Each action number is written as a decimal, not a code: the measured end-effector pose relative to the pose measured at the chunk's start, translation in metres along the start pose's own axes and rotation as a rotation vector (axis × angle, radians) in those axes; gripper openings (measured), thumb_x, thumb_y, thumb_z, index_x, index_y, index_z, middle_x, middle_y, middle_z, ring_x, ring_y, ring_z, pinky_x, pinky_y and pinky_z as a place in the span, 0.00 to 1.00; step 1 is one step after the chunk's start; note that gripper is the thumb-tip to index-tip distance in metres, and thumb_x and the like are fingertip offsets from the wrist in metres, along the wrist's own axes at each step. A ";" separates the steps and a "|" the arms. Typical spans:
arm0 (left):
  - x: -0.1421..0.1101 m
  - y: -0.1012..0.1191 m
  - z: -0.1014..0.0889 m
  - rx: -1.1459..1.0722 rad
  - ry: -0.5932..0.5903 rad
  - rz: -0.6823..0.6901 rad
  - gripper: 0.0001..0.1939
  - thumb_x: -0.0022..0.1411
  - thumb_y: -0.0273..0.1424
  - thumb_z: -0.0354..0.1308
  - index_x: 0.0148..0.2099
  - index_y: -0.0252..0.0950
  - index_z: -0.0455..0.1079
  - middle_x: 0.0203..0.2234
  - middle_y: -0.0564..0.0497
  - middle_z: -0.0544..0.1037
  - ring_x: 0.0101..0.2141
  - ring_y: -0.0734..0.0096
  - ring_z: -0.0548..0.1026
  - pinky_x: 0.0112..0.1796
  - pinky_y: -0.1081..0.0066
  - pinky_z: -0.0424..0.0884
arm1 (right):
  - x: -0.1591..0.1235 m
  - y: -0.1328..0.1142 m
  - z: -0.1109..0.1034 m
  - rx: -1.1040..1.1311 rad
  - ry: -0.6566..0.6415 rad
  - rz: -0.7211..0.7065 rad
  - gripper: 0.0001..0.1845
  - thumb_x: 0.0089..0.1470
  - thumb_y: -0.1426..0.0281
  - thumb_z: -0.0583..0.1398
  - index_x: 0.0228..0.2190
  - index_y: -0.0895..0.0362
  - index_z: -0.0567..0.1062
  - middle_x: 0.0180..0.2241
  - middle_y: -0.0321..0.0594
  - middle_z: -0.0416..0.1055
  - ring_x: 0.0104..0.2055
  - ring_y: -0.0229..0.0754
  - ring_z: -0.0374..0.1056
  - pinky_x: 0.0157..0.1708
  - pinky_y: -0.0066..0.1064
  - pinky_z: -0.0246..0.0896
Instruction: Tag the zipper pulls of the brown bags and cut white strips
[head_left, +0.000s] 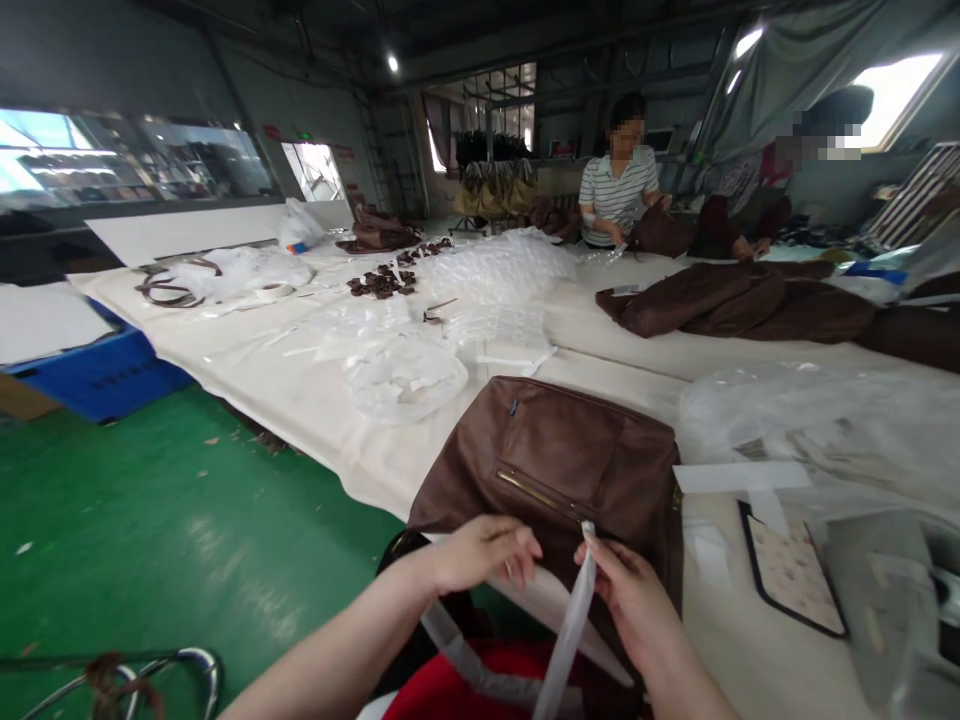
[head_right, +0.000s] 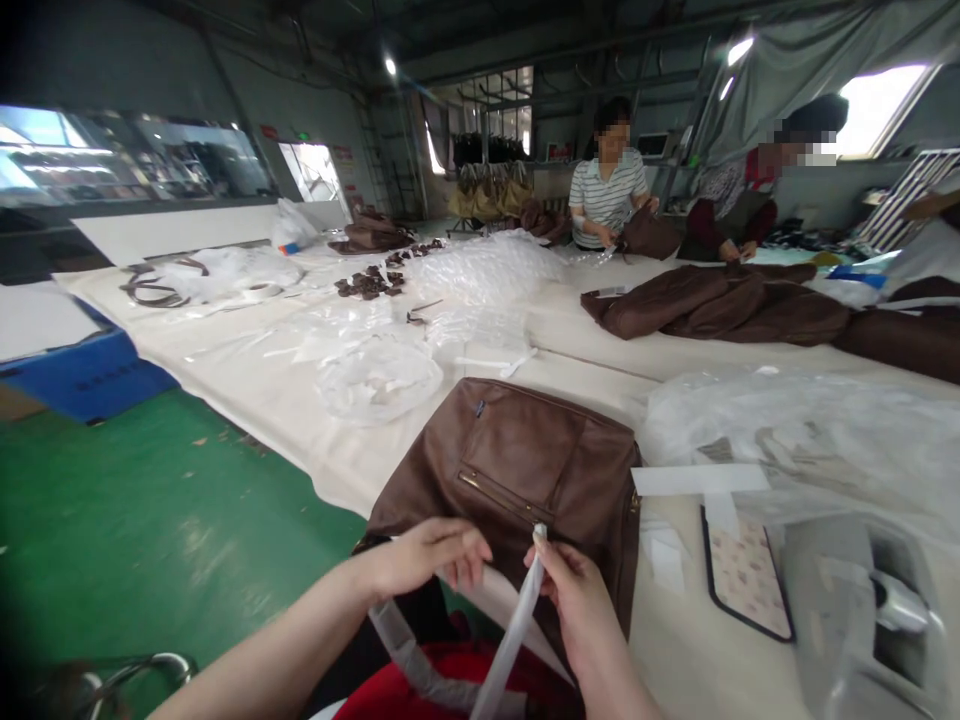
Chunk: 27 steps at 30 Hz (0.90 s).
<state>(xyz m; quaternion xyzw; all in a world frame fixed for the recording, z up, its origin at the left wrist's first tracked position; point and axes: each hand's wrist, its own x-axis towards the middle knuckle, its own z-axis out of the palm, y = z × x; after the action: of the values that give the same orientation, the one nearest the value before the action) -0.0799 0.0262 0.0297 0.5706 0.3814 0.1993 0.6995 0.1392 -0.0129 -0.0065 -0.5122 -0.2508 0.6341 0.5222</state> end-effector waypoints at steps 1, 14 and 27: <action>-0.006 0.007 -0.017 0.037 0.111 0.063 0.29 0.59 0.55 0.53 0.42 0.32 0.72 0.29 0.47 0.77 0.28 0.72 0.73 0.32 0.71 0.68 | 0.001 0.001 -0.001 0.007 0.021 -0.011 0.20 0.36 0.55 0.72 0.20 0.59 0.78 0.22 0.37 0.73 0.24 0.35 0.64 0.23 0.24 0.59; -0.033 -0.011 -0.129 0.296 0.935 -0.065 0.33 0.51 0.55 0.56 0.46 0.31 0.70 0.44 0.37 0.78 0.45 0.53 0.76 0.42 0.62 0.73 | -0.025 -0.042 -0.045 -0.762 0.135 -0.104 0.27 0.46 0.46 0.59 0.38 0.53 0.79 0.40 0.43 0.79 0.43 0.52 0.73 0.43 0.37 0.66; 0.014 -0.008 -0.120 0.383 0.786 -0.048 0.30 0.51 0.53 0.59 0.47 0.34 0.72 0.45 0.41 0.79 0.49 0.47 0.74 0.49 0.59 0.70 | -0.013 -0.030 -0.093 -0.798 0.439 -0.145 0.32 0.46 0.47 0.59 0.43 0.58 0.74 0.39 0.48 0.79 0.44 0.54 0.75 0.47 0.40 0.67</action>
<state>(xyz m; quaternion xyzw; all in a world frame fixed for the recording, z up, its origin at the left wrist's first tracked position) -0.1639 0.1112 0.0105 0.5619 0.6618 0.3107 0.3870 0.2356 -0.0352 -0.0082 -0.7766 -0.3940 0.3261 0.3679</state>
